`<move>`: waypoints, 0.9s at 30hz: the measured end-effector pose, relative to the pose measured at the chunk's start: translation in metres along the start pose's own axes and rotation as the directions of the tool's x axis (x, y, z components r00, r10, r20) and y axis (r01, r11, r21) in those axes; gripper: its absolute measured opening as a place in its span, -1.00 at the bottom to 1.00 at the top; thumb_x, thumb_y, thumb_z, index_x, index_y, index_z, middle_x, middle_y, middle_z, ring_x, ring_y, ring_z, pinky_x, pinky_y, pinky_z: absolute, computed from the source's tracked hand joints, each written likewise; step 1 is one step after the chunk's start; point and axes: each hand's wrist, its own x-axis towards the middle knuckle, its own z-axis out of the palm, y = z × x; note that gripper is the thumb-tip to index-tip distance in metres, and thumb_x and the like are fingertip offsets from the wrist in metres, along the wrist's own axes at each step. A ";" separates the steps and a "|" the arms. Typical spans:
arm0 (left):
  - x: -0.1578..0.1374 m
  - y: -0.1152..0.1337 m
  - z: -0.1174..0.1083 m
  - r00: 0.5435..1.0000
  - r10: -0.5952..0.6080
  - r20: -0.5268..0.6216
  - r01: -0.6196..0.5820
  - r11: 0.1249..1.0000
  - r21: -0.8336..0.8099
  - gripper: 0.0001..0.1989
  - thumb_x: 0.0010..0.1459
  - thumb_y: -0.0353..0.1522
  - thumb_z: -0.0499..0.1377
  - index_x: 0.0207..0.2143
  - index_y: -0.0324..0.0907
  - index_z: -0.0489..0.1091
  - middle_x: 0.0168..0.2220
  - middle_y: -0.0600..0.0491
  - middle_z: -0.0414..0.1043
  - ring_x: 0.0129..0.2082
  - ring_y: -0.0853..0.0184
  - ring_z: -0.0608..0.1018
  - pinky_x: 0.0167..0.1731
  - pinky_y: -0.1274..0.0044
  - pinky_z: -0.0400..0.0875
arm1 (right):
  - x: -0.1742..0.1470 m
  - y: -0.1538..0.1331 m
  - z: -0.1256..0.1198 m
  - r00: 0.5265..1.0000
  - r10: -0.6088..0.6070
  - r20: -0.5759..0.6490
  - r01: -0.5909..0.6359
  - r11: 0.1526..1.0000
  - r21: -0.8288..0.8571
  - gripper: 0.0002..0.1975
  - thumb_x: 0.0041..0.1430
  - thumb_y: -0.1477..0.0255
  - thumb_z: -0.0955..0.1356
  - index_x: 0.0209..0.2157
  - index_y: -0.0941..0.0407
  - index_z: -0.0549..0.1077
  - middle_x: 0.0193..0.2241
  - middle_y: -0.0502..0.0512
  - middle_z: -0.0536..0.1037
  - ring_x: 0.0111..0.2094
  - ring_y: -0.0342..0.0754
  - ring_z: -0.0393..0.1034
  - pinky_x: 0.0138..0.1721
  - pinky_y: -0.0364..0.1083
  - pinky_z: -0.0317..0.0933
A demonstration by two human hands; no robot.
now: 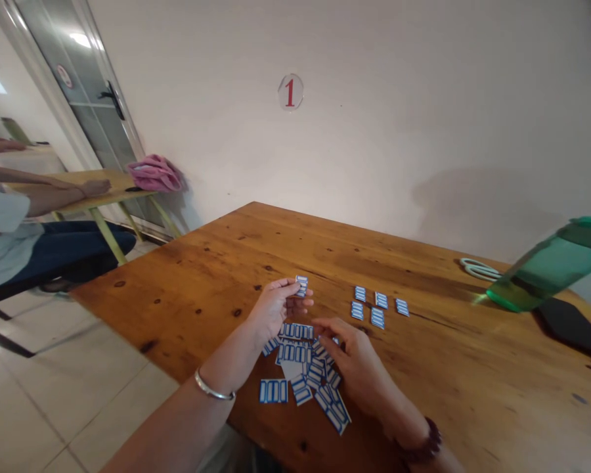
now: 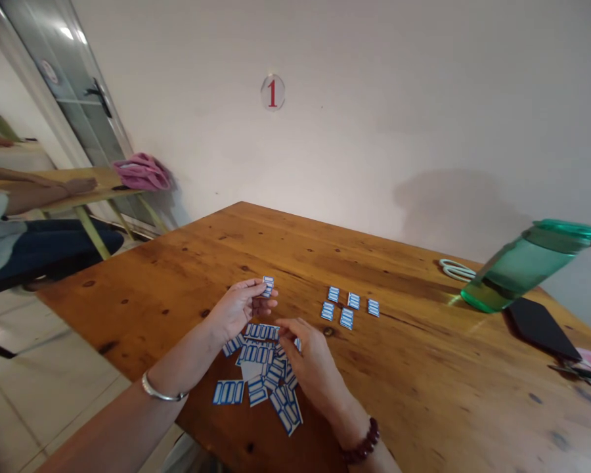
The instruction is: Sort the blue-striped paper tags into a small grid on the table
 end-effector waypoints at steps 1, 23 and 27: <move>0.000 0.000 0.000 1.000 0.002 -0.007 -0.002 1.000 0.000 -0.91 0.06 -0.53 0.07 -0.46 -0.28 0.35 -0.52 -0.02 0.50 -0.61 0.40 0.53 -0.62 0.63 0.40 | 0.000 0.000 -0.002 1.000 -0.025 0.005 0.025 0.997 -0.067 -0.73 0.10 0.55 0.22 -0.17 0.12 0.42 -0.32 0.07 0.45 -0.29 -0.10 0.33 -0.23 -0.12 0.19; -0.003 -0.003 0.004 0.991 -0.055 0.120 0.072 0.987 -0.146 -0.67 0.20 -0.37 -0.07 -0.50 -0.32 0.39 -0.47 -0.09 0.49 -0.47 0.29 0.55 -0.52 0.52 0.42 | 0.005 0.018 -0.012 0.987 0.147 -0.066 -0.139 0.984 0.114 -0.91 -0.02 0.44 0.27 -0.52 0.15 0.37 -0.58 -0.02 0.40 -0.52 -0.14 0.23 -0.49 -0.17 0.09; -0.006 -0.004 0.007 0.980 -0.089 0.180 0.113 0.985 -0.132 -0.86 0.08 -0.58 0.03 -0.44 -0.34 0.37 -0.41 -0.12 0.50 -0.34 0.29 0.55 -0.31 0.49 0.42 | 0.006 0.023 -0.013 0.970 0.195 -0.145 -0.157 0.959 0.238 -0.83 -0.01 0.34 0.29 -0.55 0.15 0.38 -0.63 -0.05 0.33 -0.58 -0.18 0.15 -0.54 -0.18 0.04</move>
